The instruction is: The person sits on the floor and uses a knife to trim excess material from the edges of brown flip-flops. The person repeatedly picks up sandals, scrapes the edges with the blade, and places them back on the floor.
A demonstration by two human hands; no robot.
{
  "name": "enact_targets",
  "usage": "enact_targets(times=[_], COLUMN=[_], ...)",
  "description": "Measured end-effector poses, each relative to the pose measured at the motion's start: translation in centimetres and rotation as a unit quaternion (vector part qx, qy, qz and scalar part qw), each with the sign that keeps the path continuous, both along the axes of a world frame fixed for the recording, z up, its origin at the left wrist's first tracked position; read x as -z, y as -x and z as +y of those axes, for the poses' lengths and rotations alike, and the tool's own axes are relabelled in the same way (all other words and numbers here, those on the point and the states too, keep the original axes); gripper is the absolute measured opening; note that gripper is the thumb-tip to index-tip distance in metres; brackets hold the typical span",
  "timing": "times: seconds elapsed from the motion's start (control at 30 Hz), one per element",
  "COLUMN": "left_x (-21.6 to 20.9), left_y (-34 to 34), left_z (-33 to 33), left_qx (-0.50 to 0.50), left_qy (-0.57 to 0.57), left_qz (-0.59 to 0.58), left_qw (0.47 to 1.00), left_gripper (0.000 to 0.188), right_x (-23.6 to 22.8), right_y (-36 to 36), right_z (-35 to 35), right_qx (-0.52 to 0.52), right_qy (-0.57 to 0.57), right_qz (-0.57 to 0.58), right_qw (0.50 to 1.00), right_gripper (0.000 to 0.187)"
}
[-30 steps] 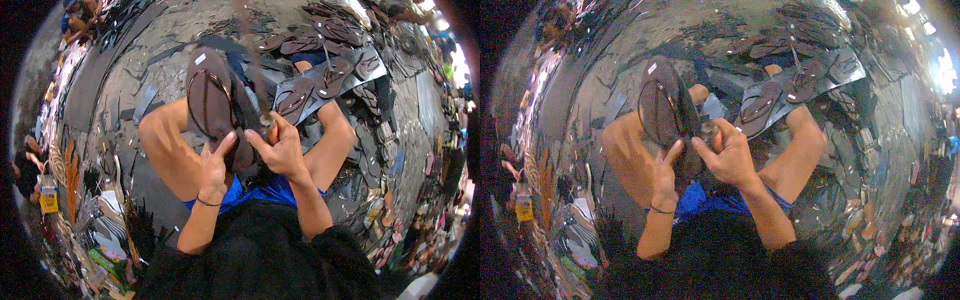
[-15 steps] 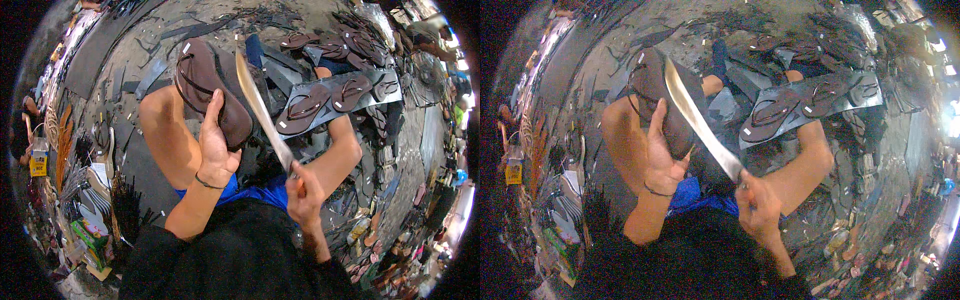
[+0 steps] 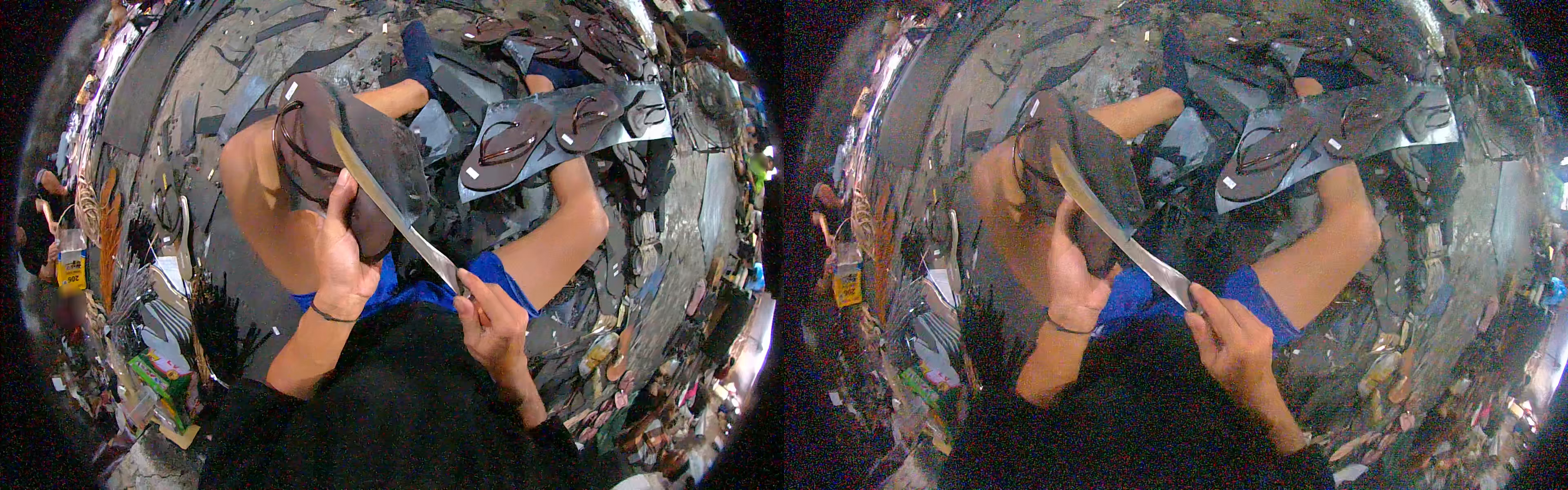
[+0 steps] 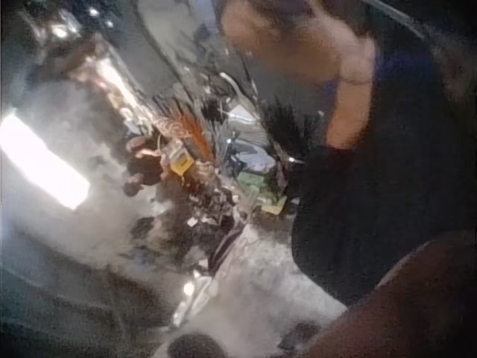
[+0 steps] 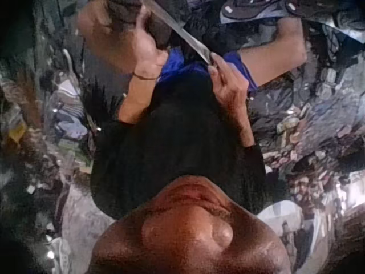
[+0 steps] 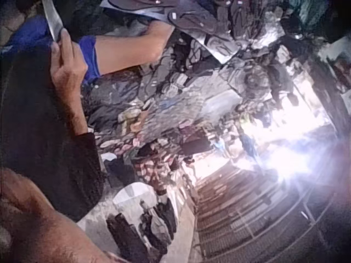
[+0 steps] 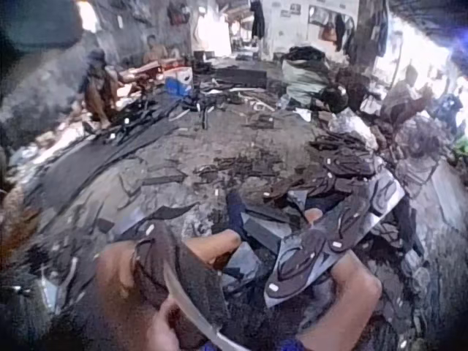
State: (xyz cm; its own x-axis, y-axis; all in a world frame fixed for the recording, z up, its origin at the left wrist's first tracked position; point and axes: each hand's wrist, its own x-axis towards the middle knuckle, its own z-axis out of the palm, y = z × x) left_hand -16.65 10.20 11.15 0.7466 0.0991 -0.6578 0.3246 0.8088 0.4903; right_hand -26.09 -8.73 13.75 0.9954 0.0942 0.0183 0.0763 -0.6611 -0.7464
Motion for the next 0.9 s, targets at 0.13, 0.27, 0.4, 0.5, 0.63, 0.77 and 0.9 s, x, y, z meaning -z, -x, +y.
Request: enact_targets(times=[0.13,0.27,0.4,0.5,0.63,0.77,0.9], left_x=[1.3,0.7,1.2,1.2,0.9,-0.1,-1.9], left_y=[1.1,1.1,1.3,1.6,3.1,2.1,0.4], left_z=[0.9,1.0,1.6,1.4,2.1,1.7,0.1], left_qx=[-0.001,-0.019,-0.016,-0.006,0.020,0.011,-0.049], left_qy=[-0.015,-0.054,-0.046,-0.053,-0.038,-0.028,-0.039], left_qz=[-0.024,-0.036,-0.046,-0.059,-0.065,-0.060,0.024], left_qw=[1.000,0.998,0.998,0.997,0.997,0.998,0.998], left_gripper=[0.034,0.032,0.030,0.030,0.029,0.027,0.022], right_x=[-0.9,-0.5,0.0,0.8,3.9,5.5,7.4], right_y=[-1.5,-2.7,-3.5,-4.7,-6.2,-7.2,-8.3], right_z=[1.0,2.1,3.0,3.5,5.0,6.7,8.0], right_qx=[-0.020,-0.028,-0.029,-0.036,-0.046,0.009,0.062], right_qy=[-0.042,-0.083,-0.110,-0.110,-0.108,-0.131,-0.115], right_qz=[0.068,0.062,0.067,0.063,0.041,0.027,-0.065], right_qw=[0.997,0.994,0.991,0.991,0.992,0.991,0.989], right_gripper=[0.030,0.029,0.028,0.025,0.023,0.023,0.022])
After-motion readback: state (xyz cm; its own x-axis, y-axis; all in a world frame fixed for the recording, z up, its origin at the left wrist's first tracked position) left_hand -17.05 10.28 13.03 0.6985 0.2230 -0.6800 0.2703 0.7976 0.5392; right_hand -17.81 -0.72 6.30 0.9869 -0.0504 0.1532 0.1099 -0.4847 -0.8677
